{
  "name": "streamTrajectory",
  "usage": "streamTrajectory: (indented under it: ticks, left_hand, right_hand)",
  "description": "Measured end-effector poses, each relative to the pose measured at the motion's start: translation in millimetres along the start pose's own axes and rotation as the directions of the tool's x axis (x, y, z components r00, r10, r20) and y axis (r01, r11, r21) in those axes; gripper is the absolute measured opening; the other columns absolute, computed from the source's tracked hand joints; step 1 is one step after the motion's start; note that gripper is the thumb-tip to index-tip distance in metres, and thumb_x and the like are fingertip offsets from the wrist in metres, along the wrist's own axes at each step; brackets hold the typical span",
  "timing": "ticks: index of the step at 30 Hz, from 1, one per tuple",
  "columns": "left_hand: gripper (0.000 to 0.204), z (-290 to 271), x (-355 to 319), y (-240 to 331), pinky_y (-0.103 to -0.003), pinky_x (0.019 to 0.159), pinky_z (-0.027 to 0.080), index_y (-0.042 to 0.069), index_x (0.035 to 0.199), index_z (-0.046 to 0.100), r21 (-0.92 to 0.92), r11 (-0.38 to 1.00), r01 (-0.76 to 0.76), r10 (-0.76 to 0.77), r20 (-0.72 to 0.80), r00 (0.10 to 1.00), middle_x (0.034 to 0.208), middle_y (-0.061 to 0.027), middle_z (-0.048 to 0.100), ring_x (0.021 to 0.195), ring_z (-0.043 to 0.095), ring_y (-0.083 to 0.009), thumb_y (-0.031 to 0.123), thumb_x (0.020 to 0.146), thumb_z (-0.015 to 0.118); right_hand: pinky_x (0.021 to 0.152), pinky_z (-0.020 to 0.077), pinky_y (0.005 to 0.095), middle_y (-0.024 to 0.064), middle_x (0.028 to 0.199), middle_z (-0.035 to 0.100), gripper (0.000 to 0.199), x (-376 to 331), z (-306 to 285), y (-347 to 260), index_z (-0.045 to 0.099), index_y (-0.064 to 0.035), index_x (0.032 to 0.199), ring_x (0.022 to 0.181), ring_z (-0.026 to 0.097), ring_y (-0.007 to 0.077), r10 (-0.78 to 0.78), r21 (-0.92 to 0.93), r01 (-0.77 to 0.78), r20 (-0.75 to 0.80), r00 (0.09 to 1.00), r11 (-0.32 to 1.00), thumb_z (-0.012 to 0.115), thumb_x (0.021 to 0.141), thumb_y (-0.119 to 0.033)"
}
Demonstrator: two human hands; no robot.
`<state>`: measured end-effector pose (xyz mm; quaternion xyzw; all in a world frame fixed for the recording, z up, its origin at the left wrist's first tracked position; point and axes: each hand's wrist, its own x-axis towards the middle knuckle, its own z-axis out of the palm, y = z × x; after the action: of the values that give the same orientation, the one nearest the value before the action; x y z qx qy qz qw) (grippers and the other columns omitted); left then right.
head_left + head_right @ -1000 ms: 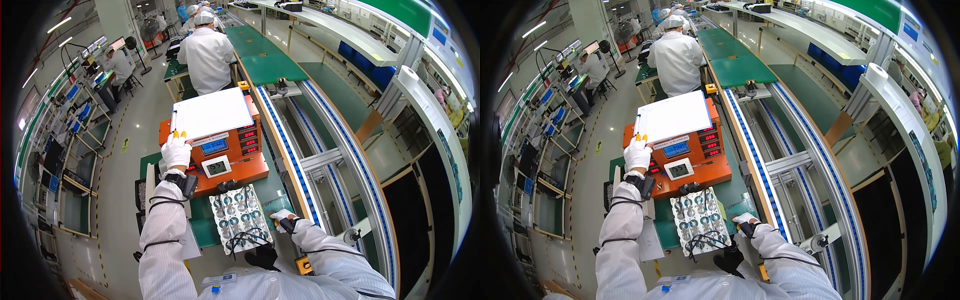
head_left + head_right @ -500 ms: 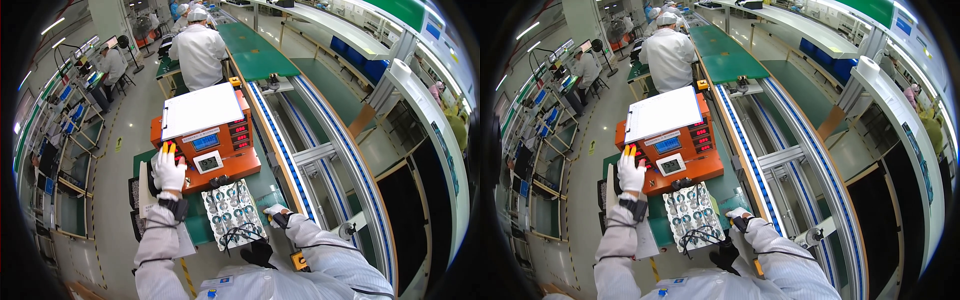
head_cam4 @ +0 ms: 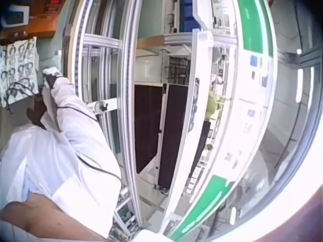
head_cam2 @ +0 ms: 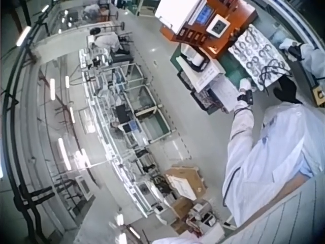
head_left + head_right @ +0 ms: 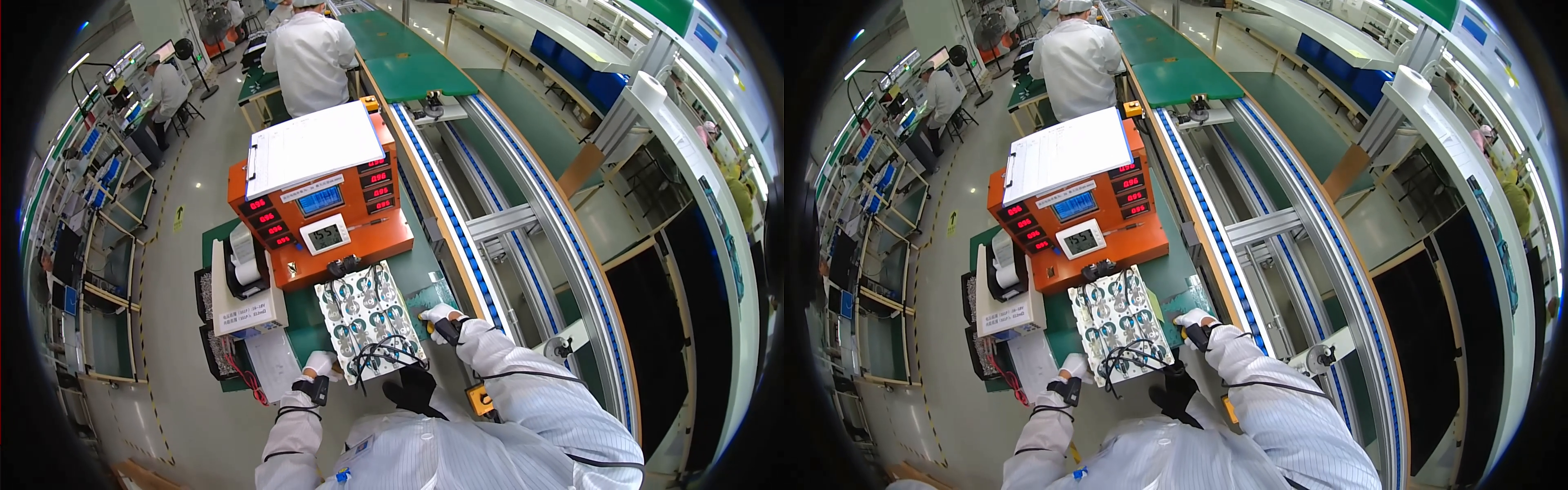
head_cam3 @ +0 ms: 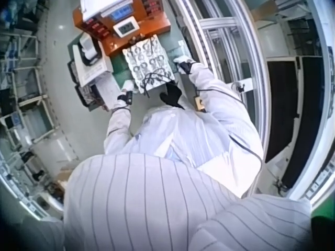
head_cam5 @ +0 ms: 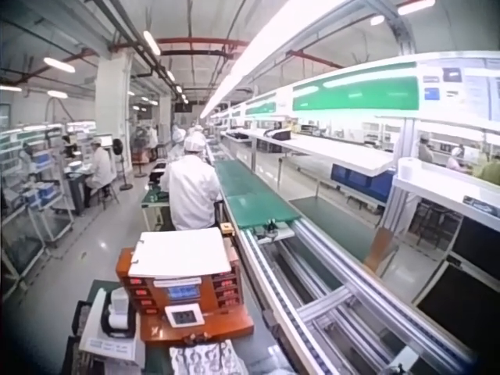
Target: The recorder is testing a battery pack using a diagnostic testing machine, connecting leads, and using a power screwdriver.
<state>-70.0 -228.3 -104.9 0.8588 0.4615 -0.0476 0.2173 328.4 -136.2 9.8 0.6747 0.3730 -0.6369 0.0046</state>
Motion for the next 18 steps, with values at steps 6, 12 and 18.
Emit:
streamTrajectory:
  ticks: [6,12,18]
  left_hand:
    - [0.041,-29.8,-5.8,23.8,-0.046,0.063,0.056,-0.002,0.114,0.060,-0.774,0.387,0.502,-0.399,0.350,0.847,0.097,-0.0158,0.072,0.078,0.070,-0.0349,0.030,0.100,0.038]
    - [0.037,-55.4,-5.8,39.7,-0.043,0.061,0.055,-0.001,0.118,0.057,-0.698,0.478,0.534,-0.413,0.358,0.838,0.104,-0.0151,0.071,0.076,0.070,-0.0337,0.024,0.101,0.036]
    - [0.032,-43.0,-3.8,30.3,-0.041,0.060,0.056,-0.001,0.117,0.057,-0.713,0.465,0.525,-0.408,0.353,0.842,0.102,-0.0142,0.071,0.077,0.070,-0.0320,0.020,0.100,0.041]
  right_hand:
    - [0.048,0.0478,0.0390,0.0217,0.066,0.064,0.049,1.0,1.0,-1.7,0.062,0.0049,0.087,0.055,0.064,0.0327,0.016,0.018,-0.016,0.003,1.000,1.000,0.058,0.092,-0.044]
    - [0.047,0.0465,0.0385,0.0209,0.066,0.064,0.049,-1.7,2.3,-0.7,0.062,0.0040,0.085,0.053,0.062,0.0321,-0.035,0.035,0.036,-0.021,0.999,0.999,0.059,0.092,-0.045]
    - [0.048,0.0469,0.0396,0.0213,0.066,0.064,0.050,4.6,2.4,1.4,0.061,0.0036,0.084,0.054,0.063,0.0327,-0.015,0.027,0.015,-0.011,1.000,1.000,0.058,0.093,-0.045]
